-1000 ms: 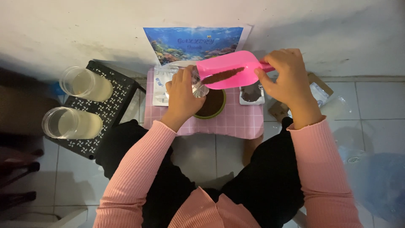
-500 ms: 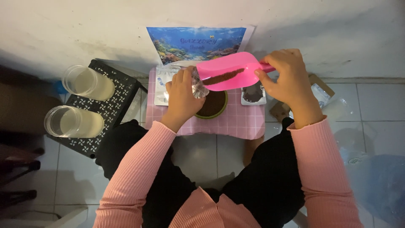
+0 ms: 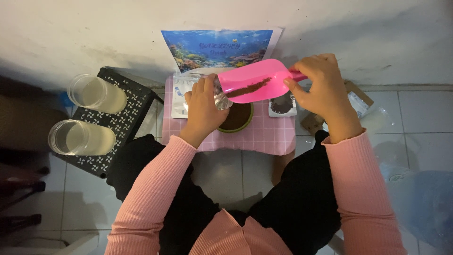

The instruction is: Filling small plastic pouches with brown granular material using a small scoop

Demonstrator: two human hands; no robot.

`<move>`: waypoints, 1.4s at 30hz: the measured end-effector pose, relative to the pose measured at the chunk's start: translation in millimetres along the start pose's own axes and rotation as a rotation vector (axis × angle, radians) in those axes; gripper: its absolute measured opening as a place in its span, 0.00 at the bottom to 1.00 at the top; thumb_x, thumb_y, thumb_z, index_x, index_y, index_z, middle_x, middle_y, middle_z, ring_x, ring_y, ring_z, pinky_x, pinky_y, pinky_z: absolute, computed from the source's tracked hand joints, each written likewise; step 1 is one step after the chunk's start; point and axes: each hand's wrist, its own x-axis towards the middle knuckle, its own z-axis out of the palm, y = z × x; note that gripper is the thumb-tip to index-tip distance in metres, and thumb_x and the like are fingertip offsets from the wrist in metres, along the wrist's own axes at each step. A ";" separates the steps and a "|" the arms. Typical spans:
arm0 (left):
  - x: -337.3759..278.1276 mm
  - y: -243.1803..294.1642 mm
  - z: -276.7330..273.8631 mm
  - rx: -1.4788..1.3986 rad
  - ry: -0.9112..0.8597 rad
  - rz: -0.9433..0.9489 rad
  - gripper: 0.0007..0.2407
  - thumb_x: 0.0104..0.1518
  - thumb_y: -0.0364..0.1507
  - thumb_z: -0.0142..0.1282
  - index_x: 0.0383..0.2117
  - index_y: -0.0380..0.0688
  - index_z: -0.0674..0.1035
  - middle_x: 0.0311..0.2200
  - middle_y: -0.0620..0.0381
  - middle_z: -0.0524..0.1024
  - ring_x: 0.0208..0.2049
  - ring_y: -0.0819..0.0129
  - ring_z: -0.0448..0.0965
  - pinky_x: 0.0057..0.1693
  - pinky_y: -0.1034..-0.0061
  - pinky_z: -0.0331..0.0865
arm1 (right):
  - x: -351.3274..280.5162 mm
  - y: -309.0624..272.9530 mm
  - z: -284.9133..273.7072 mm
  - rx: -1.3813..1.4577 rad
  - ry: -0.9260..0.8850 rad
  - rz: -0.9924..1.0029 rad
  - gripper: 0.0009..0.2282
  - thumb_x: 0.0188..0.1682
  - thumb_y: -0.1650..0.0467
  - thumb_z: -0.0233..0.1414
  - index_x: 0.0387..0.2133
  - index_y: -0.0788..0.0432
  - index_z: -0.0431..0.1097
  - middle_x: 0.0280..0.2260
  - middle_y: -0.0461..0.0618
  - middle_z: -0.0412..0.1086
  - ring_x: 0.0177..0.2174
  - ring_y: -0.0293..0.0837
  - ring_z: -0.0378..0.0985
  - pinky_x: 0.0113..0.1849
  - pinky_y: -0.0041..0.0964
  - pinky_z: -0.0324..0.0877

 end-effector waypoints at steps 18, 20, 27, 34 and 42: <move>1.2 -3.9 4.1 0.032 -0.030 0.001 0.35 0.41 0.30 0.71 0.59 0.38 0.67 0.45 0.47 0.71 0.49 0.50 0.71 0.52 0.55 0.61 | 0.8 -2.0 -1.4 -0.053 0.014 -0.028 0.09 0.45 0.75 0.67 0.34 0.61 0.74 0.26 0.50 0.70 0.31 0.50 0.77 0.50 0.46 0.59; 0.8 -2.9 3.1 0.034 -0.045 -0.011 0.36 0.39 0.30 0.72 0.59 0.37 0.67 0.46 0.46 0.71 0.49 0.50 0.71 0.53 0.55 0.60 | 1.0 -1.6 -1.4 -0.088 0.016 -0.032 0.09 0.45 0.75 0.67 0.34 0.61 0.74 0.26 0.50 0.71 0.31 0.49 0.77 0.50 0.45 0.59; 1.4 -1.6 1.7 0.050 -0.061 -0.018 0.36 0.41 0.31 0.71 0.59 0.37 0.67 0.46 0.47 0.71 0.50 0.50 0.71 0.53 0.54 0.61 | 0.3 -5.0 -2.5 -0.067 0.016 -0.023 0.08 0.46 0.74 0.67 0.34 0.60 0.74 0.25 0.49 0.71 0.30 0.49 0.77 0.50 0.45 0.59; 1.6 -3.6 4.0 0.046 -0.044 -0.013 0.35 0.40 0.30 0.71 0.59 0.38 0.67 0.45 0.48 0.71 0.49 0.51 0.72 0.53 0.54 0.61 | 1.6 -7.4 -2.9 -0.113 0.024 -0.038 0.08 0.46 0.74 0.67 0.34 0.60 0.74 0.26 0.50 0.71 0.30 0.49 0.76 0.50 0.46 0.59; 0.4 -0.6 0.0 0.030 -0.042 -0.012 0.34 0.42 0.31 0.70 0.59 0.39 0.67 0.44 0.48 0.71 0.48 0.50 0.72 0.53 0.53 0.61 | 2.1 -10.2 -3.0 -0.109 0.018 -0.035 0.09 0.46 0.74 0.67 0.34 0.61 0.74 0.25 0.50 0.70 0.30 0.50 0.76 0.50 0.47 0.58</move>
